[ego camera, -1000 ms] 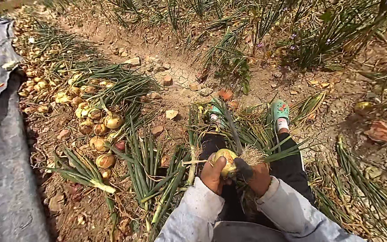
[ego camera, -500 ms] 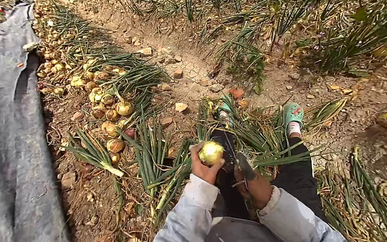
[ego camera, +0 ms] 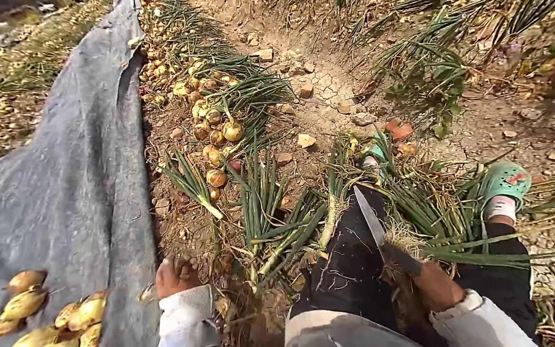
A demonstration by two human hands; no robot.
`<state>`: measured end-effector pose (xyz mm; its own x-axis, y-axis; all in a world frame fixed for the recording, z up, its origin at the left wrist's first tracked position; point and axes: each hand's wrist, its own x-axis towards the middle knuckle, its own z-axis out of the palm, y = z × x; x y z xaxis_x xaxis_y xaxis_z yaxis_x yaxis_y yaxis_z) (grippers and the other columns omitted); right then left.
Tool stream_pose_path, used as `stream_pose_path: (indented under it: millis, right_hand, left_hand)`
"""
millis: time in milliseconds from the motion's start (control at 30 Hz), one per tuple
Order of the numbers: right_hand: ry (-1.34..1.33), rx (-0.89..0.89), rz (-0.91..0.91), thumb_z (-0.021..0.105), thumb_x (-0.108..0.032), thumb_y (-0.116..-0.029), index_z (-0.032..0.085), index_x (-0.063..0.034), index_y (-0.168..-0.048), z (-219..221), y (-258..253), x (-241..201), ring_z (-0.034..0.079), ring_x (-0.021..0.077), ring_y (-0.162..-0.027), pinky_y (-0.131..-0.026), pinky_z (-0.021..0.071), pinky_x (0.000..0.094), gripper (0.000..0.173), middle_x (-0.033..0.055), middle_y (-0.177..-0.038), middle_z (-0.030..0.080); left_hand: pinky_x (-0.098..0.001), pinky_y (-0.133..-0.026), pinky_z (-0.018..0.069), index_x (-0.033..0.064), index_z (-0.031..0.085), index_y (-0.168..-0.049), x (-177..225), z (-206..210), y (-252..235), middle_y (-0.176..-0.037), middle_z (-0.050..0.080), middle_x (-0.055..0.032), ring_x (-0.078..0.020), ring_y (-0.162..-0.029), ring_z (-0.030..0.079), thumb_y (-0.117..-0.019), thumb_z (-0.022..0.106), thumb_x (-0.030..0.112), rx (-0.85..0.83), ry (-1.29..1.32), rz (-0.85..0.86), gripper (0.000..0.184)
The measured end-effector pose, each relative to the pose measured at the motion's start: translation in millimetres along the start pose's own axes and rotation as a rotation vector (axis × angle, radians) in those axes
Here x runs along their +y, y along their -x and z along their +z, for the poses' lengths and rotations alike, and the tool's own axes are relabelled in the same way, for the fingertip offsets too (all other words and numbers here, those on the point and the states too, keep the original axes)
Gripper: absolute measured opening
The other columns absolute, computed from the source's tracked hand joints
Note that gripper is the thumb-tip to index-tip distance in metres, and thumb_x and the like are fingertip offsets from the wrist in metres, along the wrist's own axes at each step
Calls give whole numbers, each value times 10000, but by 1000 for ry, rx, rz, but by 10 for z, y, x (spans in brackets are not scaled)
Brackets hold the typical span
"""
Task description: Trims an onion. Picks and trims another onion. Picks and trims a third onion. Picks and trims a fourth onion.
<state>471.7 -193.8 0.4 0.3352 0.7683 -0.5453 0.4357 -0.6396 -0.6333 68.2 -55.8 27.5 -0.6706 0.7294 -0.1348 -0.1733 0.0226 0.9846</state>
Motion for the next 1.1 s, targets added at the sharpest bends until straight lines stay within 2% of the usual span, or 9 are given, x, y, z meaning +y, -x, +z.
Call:
stream_pose_path:
  millis: [67, 133, 200, 300, 500, 733, 900, 1033, 1100]
  right_hand:
    - [-393, 75, 4, 532, -113, -1035, 635, 30, -1190, 29, 5, -31, 654, 101, -860, -813, 551, 305, 235, 79, -969, 680]
    - [-598, 67, 34, 568, -115, -1014, 651, -20, -1096, 7, 56, -129, 646, 61, -717, -701, 558, 262, 150, 3, -825, 678]
    - [-641, 63, 73, 564, -85, -1003, 647, -45, -1043, -25, 131, -166, 655, 58, -660, -652, 566, 245, 100, -19, -762, 686]
    - [-536, 83, 64, 548, -56, -1003, 627, -5, -1127, -64, 203, -18, 656, 49, -797, -776, 559, 260, 155, 1, -884, 683]
    - [-495, 148, 67, 540, -53, -991, 615, 32, -1080, -106, 265, 149, 623, 34, -792, -778, 538, 263, 145, 13, -865, 648]
    - [-605, 107, 45, 528, -42, -994, 612, -8, -1066, -15, 204, 252, 617, 41, -757, -744, 540, 261, 116, -19, -841, 638]
    - [-404, 62, 91, 548, -49, -994, 646, 62, -1080, -35, 320, 52, 628, 127, -817, -809, 521, 342, 171, 89, -892, 661]
    - [-654, 85, 124, 545, -39, -997, 601, -80, -950, -23, 399, -118, 610, 23, -629, -634, 541, 230, 84, -68, -707, 625]
    - [-741, 46, 131, 562, -59, -1004, 615, -86, -941, 21, 373, -148, 609, 52, -560, -559, 539, 238, 86, -48, -659, 640]
  left_hand:
    - [-213, -647, 572, -127, 554, -1106, -381, 518, 166, -782, 649, -23, -53, -656, 655, -981, 499, -9, -381, -330, 247, 180]
    - [-413, -934, 577, -122, 691, -1090, -671, 1088, 245, -1074, 727, -201, -272, -994, 720, -927, 595, 5, -901, -786, 503, 228]
    - [-518, -1136, 426, -32, 672, -1265, -777, 1784, 384, -1378, 606, -232, -380, -1322, 560, -976, 565, 11, -1336, -1304, 528, 311]
    - [-583, -1233, 237, -18, 525, -1445, -970, 2503, 345, -1560, 432, -249, -436, -1494, 334, -1026, 535, 33, -1589, -1819, 511, 422]
    - [-628, -1186, 278, 152, 217, -1642, -971, 2562, 104, -1517, 435, -335, -511, -1437, 384, -1046, 549, 166, -1425, -2037, 419, 682]
    - [-558, -1131, 420, 110, 97, -1651, -1255, 1790, 235, -1421, 579, -262, -412, -1336, 561, -1079, 471, 229, -970, -1712, -22, 693]
    - [-495, -1142, 421, 35, 200, -1614, -1251, 1423, 296, -1466, 545, -240, -352, -1361, 547, -981, 659, 250, -814, -1664, -213, 812]
    - [-545, -1136, 417, 38, 202, -1615, -615, 1374, 390, -1450, 546, -271, -411, -1360, 535, -939, 710, 311, -929, -1851, -160, 888]
    - [-590, -1120, 417, 59, 228, -1619, -255, 1163, 466, -1400, 590, -274, -443, -1319, 564, -978, 661, 283, -978, -1848, -52, 805]
